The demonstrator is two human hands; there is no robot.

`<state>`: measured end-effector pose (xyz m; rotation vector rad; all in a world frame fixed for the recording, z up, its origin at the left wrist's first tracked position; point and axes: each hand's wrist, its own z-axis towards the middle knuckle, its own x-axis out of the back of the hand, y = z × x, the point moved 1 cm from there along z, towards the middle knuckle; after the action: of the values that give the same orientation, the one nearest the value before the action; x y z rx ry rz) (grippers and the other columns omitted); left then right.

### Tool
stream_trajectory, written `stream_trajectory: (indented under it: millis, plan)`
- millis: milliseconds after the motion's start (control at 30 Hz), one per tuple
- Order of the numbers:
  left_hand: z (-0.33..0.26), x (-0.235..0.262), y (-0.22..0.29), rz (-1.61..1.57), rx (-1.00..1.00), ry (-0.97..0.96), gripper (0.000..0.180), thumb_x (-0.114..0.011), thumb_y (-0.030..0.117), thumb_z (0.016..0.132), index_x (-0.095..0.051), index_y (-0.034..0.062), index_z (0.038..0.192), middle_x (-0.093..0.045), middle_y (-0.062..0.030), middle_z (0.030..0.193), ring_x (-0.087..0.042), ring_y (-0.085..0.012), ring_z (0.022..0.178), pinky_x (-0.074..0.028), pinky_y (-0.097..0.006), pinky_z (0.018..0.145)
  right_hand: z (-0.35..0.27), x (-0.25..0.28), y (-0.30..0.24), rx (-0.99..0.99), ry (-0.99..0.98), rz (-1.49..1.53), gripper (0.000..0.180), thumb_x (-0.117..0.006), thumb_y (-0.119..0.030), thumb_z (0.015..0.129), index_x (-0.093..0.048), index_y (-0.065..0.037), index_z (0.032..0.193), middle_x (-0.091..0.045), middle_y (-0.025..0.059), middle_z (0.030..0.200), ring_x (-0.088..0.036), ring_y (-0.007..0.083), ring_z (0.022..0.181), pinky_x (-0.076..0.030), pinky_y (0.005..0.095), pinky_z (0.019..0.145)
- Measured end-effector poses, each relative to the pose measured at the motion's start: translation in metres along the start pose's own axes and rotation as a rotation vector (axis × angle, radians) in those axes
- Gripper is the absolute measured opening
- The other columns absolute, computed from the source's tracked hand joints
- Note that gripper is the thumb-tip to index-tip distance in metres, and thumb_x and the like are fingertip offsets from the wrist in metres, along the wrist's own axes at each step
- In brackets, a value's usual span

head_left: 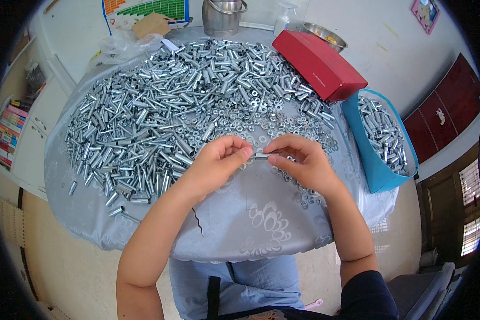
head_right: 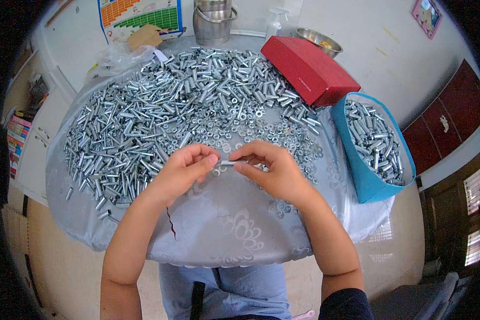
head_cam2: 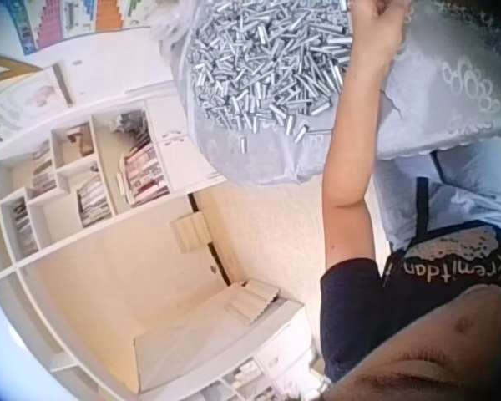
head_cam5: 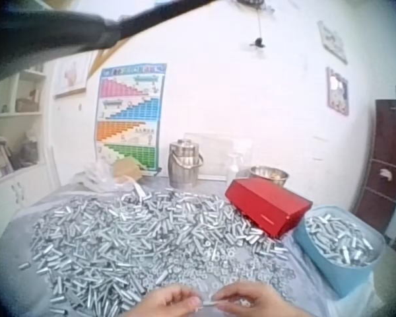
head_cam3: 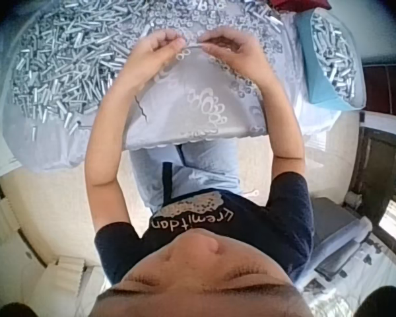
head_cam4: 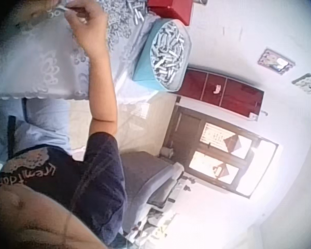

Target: The person repeatedly picks a bolt and a nut from a large pile on a table, threads the nut onto the bolt by hand, and places the assembled unit into a blue bin. The process is continuous and repetitive throughout the clip.

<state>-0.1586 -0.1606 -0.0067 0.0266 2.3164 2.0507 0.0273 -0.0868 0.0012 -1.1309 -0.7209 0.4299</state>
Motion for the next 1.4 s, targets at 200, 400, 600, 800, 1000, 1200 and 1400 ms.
stream_trajectory:
  millis: [200, 400, 600, 800, 1000, 1200, 1400]
  plan:
    - [0.001, -0.005, -0.006, -0.194, 0.154, 0.024, 0.034, -0.043, 0.034, 0.093, -0.054, 0.0035, 0.102, -0.052, 0.0002, 0.083, -0.044, -0.0067, 0.067, -0.036, -0.021, 0.06, 0.001, -0.004, -0.004, 0.013, -0.047, -0.034, 0.019, -0.062, -0.002, 0.079, -0.062, -0.001, 0.097, -0.06, 0.0081, 0.096, -0.058, 0.0148, 0.09, -0.048, 0.0265, 0.078]
    - [0.001, -0.018, -0.008, -0.575, 0.189, 0.036, 0.042, -0.037, 0.045, 0.092, -0.052, 0.0066, 0.102, -0.053, -0.0044, 0.094, -0.048, -0.0141, 0.083, -0.039, -0.031, 0.074, 0.0, -0.014, -0.001, 0.097, 0.026, 0.073, 0.024, -0.064, -0.001, 0.078, -0.059, 0.0, 0.101, -0.059, 0.0098, 0.1, -0.058, 0.0155, 0.092, -0.049, 0.0281, 0.079]
    - [0.003, -0.018, -0.013, -0.814, 0.227, -0.127, 0.05, -0.036, 0.053, 0.09, -0.053, 0.0071, 0.102, -0.053, -0.005, 0.096, -0.049, -0.0148, 0.083, -0.039, -0.031, 0.071, 0.0, -0.017, -0.007, 0.059, 0.075, -0.013, 0.032, -0.066, -0.002, 0.076, -0.054, -0.001, 0.106, -0.062, 0.0089, 0.094, -0.059, 0.0127, 0.088, -0.048, 0.0263, 0.076]
    - [0.0, -0.025, -0.017, -0.758, 0.218, -0.168, 0.052, -0.035, 0.053, 0.09, -0.052, 0.0064, 0.105, -0.052, -0.0032, 0.095, -0.048, -0.0116, 0.078, -0.037, -0.027, 0.065, -0.002, -0.029, -0.008, 0.074, -0.042, 0.025, 0.027, -0.068, 0.002, 0.072, -0.057, -0.003, 0.096, -0.062, 0.0045, 0.091, -0.058, 0.0102, 0.08, -0.043, 0.0233, 0.073]
    - [-0.003, -0.027, -0.013, -0.746, 0.225, -0.235, 0.048, -0.036, 0.049, 0.091, -0.051, 0.0054, 0.106, -0.052, -0.0006, 0.088, -0.041, -0.0083, 0.068, -0.035, -0.023, 0.061, -0.002, -0.03, -0.007, 0.183, 0.093, -0.212, 0.022, -0.071, -0.008, 0.071, -0.06, -0.005, 0.091, -0.061, 0.003, 0.085, -0.056, 0.0125, 0.074, -0.042, 0.0253, 0.065]
    - [-0.006, -0.021, -0.007, -0.684, 0.22, -0.218, 0.027, -0.047, 0.032, 0.092, -0.052, 0.0062, 0.1, -0.045, 0.0033, 0.076, -0.038, -0.006, 0.062, -0.034, -0.021, 0.057, 0.0, -0.02, -0.005, 0.215, 0.071, -0.08, 0.019, -0.07, -0.01, 0.073, -0.061, -0.006, 0.09, -0.061, 0.0045, 0.087, -0.056, 0.0137, 0.078, -0.041, 0.026, 0.065]
    - [-0.008, -0.021, 0.001, -0.631, 0.222, -0.187, 0.019, -0.051, 0.028, 0.091, -0.052, 0.0084, 0.087, -0.045, 0.0038, 0.072, -0.035, -0.0044, 0.056, -0.033, -0.019, 0.053, 0.001, -0.015, -0.006, 0.15, 0.114, -0.072, 0.011, -0.069, -0.014, 0.075, -0.067, -0.007, 0.083, -0.06, 0.0044, 0.09, -0.055, 0.0155, 0.082, -0.042, 0.0261, 0.069]
